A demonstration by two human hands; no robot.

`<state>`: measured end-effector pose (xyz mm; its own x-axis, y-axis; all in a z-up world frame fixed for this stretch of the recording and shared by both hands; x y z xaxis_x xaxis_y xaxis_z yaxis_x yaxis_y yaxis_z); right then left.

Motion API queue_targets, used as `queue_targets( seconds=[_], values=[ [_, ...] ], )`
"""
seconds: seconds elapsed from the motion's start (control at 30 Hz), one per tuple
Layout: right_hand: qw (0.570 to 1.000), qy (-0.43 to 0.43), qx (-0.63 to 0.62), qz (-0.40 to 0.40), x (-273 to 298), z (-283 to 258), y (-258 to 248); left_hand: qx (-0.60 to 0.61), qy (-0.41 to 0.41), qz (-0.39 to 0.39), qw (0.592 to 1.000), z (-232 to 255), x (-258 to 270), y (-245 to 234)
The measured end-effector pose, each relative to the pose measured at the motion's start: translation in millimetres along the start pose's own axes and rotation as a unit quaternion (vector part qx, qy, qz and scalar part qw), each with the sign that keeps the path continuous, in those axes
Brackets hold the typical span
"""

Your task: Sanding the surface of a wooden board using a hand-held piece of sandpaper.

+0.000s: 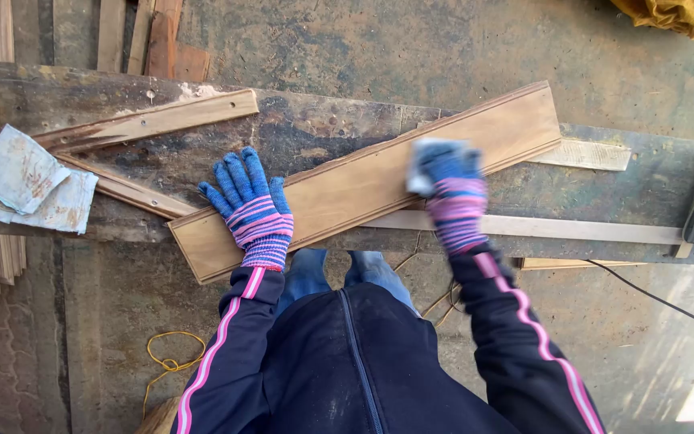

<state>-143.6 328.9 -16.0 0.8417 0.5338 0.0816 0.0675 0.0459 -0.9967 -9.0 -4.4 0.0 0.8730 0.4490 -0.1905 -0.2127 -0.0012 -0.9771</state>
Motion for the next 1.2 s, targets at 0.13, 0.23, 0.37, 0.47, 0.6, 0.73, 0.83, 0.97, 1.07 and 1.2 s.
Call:
queue_targets(
  seconds=[0.13, 0.23, 0.37, 0.47, 0.6, 0.73, 0.83, 0.97, 1.07, 1.2],
  values=[
    [0.983, 0.154, -0.082, 0.053, 3, -45, -5, -0.007, 0.009, -0.003, 1.000, -1, -2, 0],
    [0.990, 0.009, -0.095, 0.105, 14, -130, -2, 0.002, -0.003, -0.023, 1.000, 1, -2, -5],
    [0.984, -0.140, -0.111, 0.023, 20, -108, -5, 0.005, 0.012, -0.002, 1.000, 0, -2, -3],
    [0.996, -0.052, -0.027, 0.069, 32, -7, 14, 0.008, 0.007, -0.005, 1.000, 2, -3, -6],
    [0.985, 0.135, -0.057, 0.095, 22, -21, -37, 0.012, 0.012, 0.007, 1.000, 2, -3, -10],
    [0.991, 0.043, -0.119, 0.039, 21, -147, 7, 0.021, 0.021, 0.014, 0.999, -2, -2, -2],
    [0.944, -0.191, -0.205, 0.174, 14, -166, -32, -0.002, 0.034, 0.026, 0.999, 0, 0, -3],
    [0.964, -0.044, -0.219, 0.146, -9, -13, -31, 0.021, 0.025, 0.019, 0.999, 1, -2, -7],
    [0.969, 0.102, -0.116, 0.193, 2, 119, 6, 0.014, 0.021, 0.007, 1.000, 3, -4, -7],
    [0.951, 0.139, -0.126, 0.247, -6, 107, -2, -0.058, -0.007, -0.008, 0.998, 13, 0, -10]
  ],
)
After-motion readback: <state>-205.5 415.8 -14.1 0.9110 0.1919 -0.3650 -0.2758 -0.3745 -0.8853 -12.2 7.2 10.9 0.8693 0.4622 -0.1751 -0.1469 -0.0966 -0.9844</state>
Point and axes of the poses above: each hand's wrist, its own x-axis away from the middle knuckle, its own y-axis out of the palm, z = x × y, the point moved 1 cm from there along -x, towards the middle knuckle, and after that the axes turned 11 degrees about z, right-handed, at the moved point
